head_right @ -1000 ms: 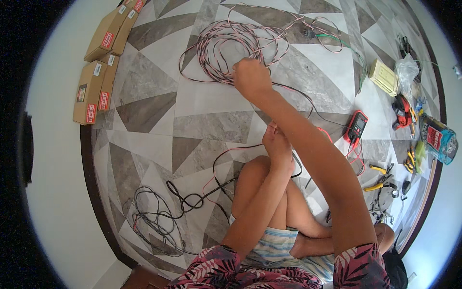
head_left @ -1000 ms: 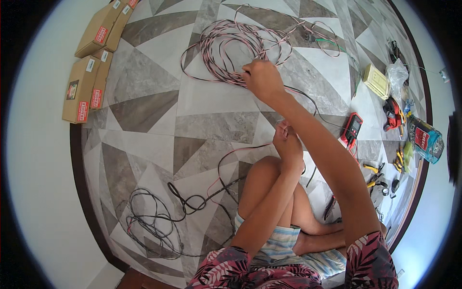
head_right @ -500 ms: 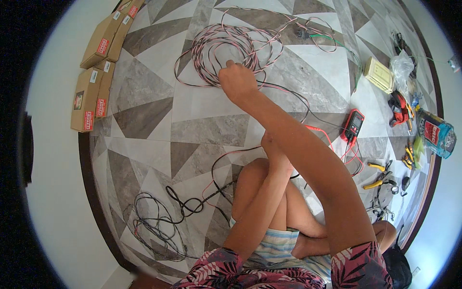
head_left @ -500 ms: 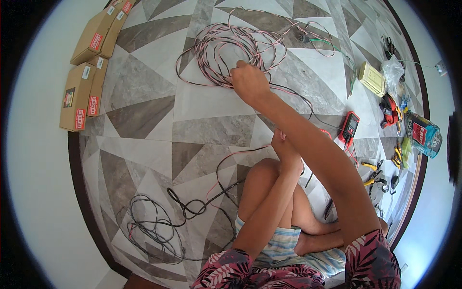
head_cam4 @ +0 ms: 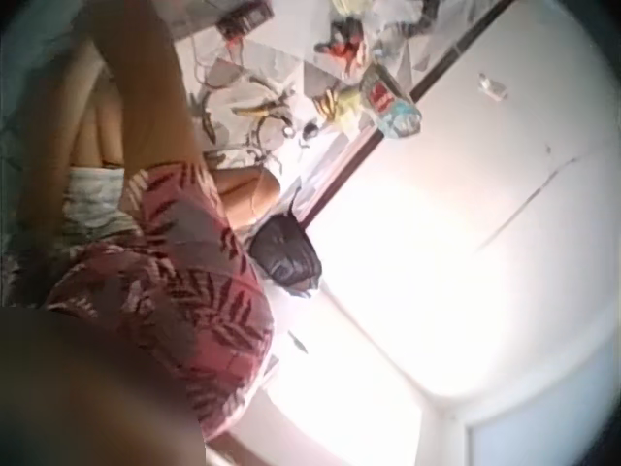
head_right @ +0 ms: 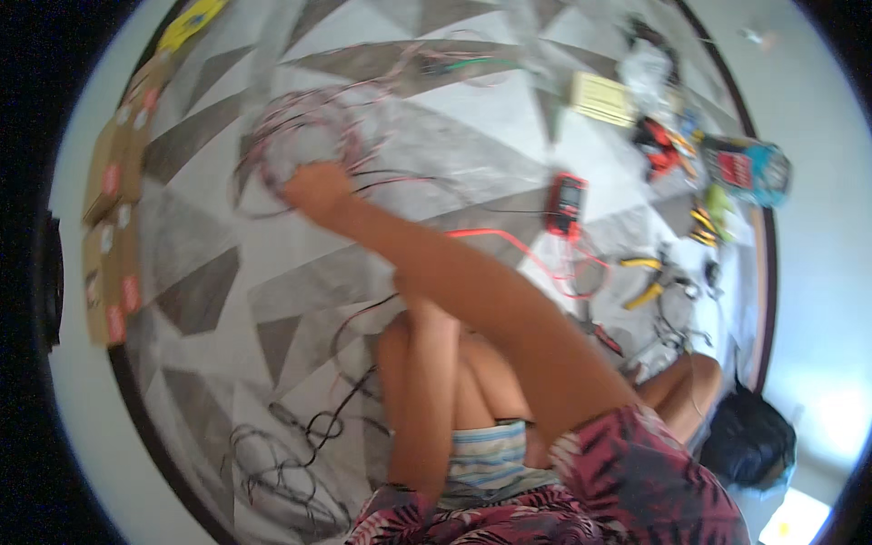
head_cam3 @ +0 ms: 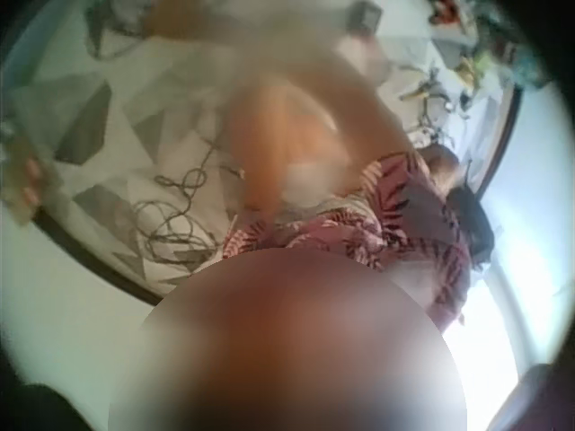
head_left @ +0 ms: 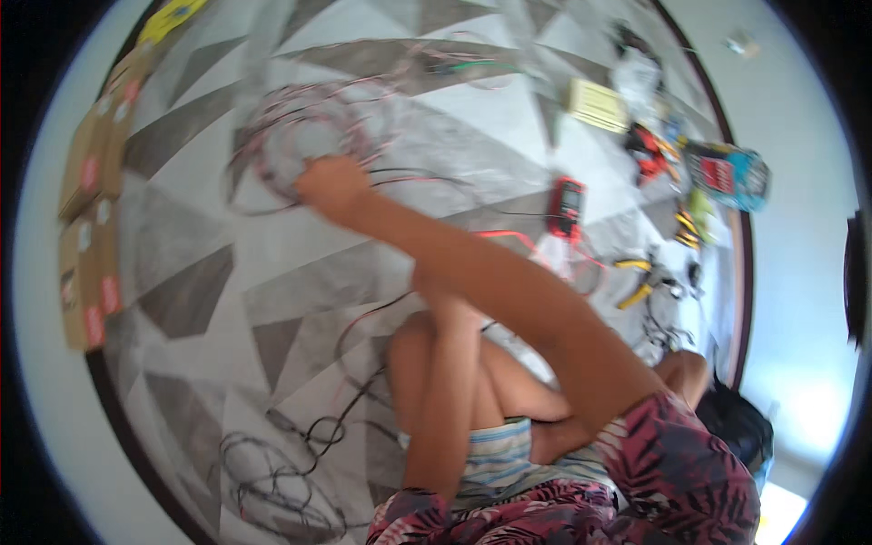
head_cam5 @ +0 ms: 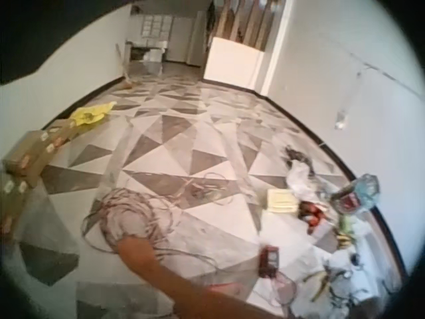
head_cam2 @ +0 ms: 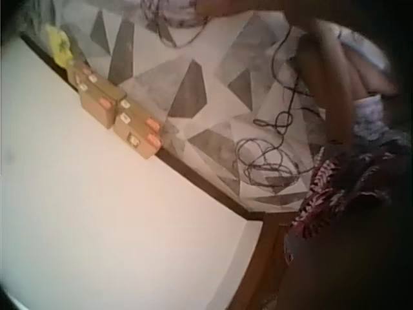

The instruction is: Assembling and wiring an electrical outlet component while sitting on the floor.

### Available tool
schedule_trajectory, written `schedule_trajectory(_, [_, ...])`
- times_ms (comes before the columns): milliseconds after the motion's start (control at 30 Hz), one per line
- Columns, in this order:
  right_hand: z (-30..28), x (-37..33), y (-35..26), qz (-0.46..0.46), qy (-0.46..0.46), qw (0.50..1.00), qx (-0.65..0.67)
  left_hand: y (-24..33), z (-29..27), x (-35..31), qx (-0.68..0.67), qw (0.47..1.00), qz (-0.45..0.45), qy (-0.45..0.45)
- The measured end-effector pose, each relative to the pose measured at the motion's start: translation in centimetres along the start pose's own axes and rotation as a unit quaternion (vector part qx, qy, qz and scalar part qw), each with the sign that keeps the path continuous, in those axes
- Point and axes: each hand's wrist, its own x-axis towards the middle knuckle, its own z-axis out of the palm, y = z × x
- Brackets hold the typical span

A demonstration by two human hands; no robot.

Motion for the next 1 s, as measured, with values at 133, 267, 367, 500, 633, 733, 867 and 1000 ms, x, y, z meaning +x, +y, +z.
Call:
schedule_trajectory(133, [-0.3,-0.1,-0.9,-0.022,0.089,0.995,0.041,0.7,-1.4,0.4,0.059,0.996,0.066,-0.018])
schedule_trajectory(267, [-0.5,-0.4,-0.2,-0.036,0.080,0.996,0.008,-1.6,0.1,0.7,-0.234,0.967,0.097,-0.016])
schedule_trajectory(367, [-0.6,-0.6,-0.2,-0.032,0.077,0.996,0.010,-0.2,-0.2,0.1,-0.419,0.907,-0.037,-0.026])
schedule_trajectory(500, [-0.6,-0.6,-0.3,-0.052,0.097,0.994,0.019,-0.4,-0.5,0.2,-0.327,0.945,-0.020,-0.013])
schedule_trajectory(633, [-0.8,-0.7,0.0,-0.067,0.105,0.992,0.022,0.9,-0.7,-0.4,-0.379,0.925,-0.021,-0.020])
schedule_trajectory(733, [-1.0,-0.6,0.0,-0.074,0.091,0.993,0.011,0.5,-0.6,-0.1,-0.393,0.919,-0.023,-0.028])
schedule_trajectory(867, [-1.3,-0.8,-0.1,-0.093,0.087,0.992,0.004,1.2,-0.6,-0.4,-0.366,0.931,-0.017,-0.011])
schedule_trajectory(1000, [-1.3,-0.9,0.1,-0.104,0.087,0.991,-0.010,0.4,-0.3,-0.1,-0.361,0.932,-0.021,-0.012])
